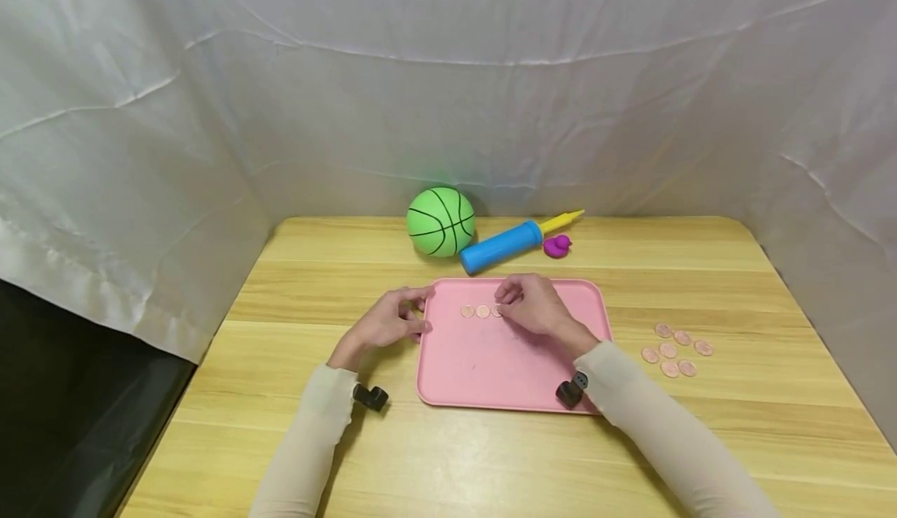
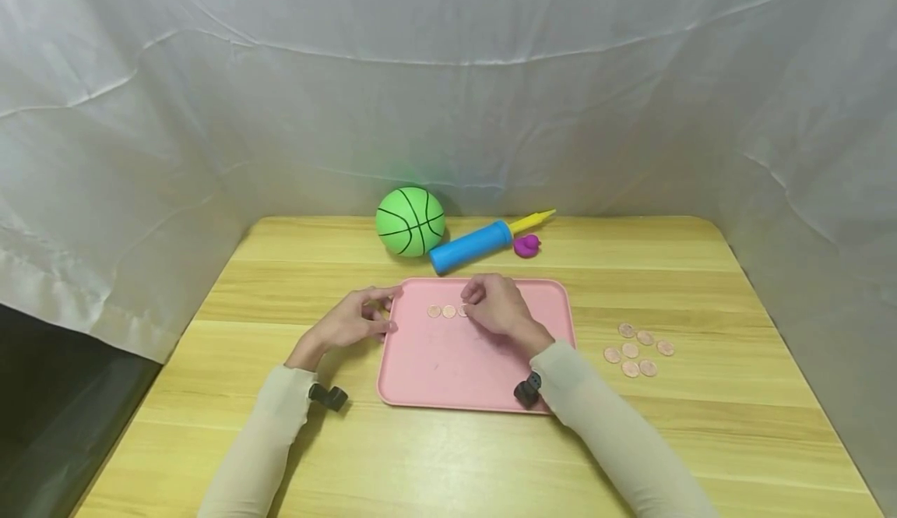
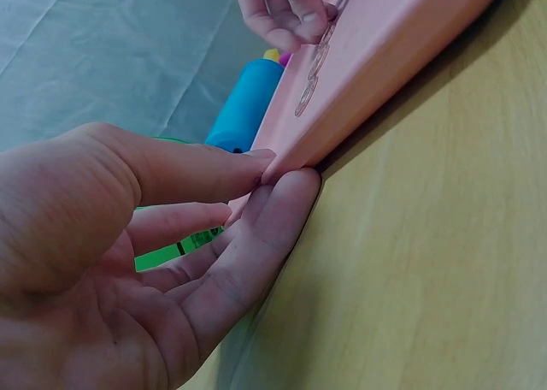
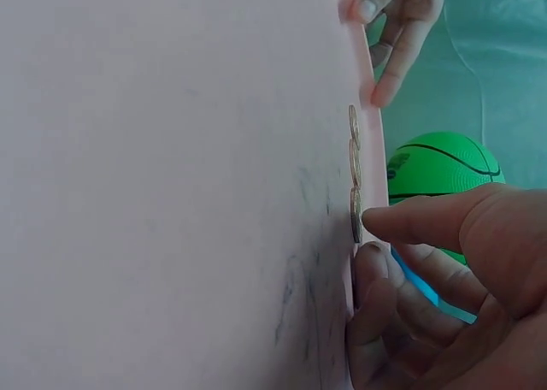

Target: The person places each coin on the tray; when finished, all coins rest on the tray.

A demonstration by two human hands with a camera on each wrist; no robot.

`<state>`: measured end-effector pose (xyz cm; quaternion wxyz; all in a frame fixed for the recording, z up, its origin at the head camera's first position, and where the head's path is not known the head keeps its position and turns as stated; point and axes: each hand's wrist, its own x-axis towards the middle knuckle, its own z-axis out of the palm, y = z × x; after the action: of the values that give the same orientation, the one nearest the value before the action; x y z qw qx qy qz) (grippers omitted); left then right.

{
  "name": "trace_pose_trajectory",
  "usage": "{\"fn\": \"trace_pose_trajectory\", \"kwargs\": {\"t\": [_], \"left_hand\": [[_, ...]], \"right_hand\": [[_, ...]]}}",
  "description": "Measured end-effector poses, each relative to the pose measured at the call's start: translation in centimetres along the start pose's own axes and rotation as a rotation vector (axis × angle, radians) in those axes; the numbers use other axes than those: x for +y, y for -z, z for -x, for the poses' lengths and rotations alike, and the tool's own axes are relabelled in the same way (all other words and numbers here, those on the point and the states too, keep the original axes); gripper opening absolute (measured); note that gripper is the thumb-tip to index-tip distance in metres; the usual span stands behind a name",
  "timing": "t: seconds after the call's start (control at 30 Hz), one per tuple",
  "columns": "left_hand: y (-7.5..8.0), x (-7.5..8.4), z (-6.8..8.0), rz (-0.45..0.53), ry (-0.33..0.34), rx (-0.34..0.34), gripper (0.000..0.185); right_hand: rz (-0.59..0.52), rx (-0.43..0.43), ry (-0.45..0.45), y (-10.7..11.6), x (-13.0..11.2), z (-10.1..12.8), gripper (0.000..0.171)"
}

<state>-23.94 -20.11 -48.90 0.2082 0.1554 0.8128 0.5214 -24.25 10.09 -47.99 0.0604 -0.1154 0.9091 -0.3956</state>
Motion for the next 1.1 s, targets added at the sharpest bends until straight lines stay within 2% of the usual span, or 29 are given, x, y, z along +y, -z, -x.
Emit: {"fn": "trace_pose_trajectory", "kwargs": {"t": [0.27, 0.57, 0.83, 1.1], "left_hand": [[0.0, 0.1, 0.0, -0.011, 0.001, -0.003, 0.072], [0.0, 0.0, 0.1, 0.021, -0.001, 0.0, 0.071], [-0.2, 0.0, 0.1, 0.016, -0.007, -0.004, 0.071], [-0.1, -0.1, 0.0, 0.021, -0.002, 0.003, 0.072]], "right_hand": [[-0.002, 0.007, 0.013, 0.3, -0.4, 0.7, 0.011], [0.056, 0.07, 0.073, 0.7, -0.7, 1.9, 0.011], [0.058, 0.12, 0.011, 1.8, 0.1, 3.1, 0.01], [0.074, 0.175, 0.011, 3.4, 1.2, 4.2, 0.009]]}}
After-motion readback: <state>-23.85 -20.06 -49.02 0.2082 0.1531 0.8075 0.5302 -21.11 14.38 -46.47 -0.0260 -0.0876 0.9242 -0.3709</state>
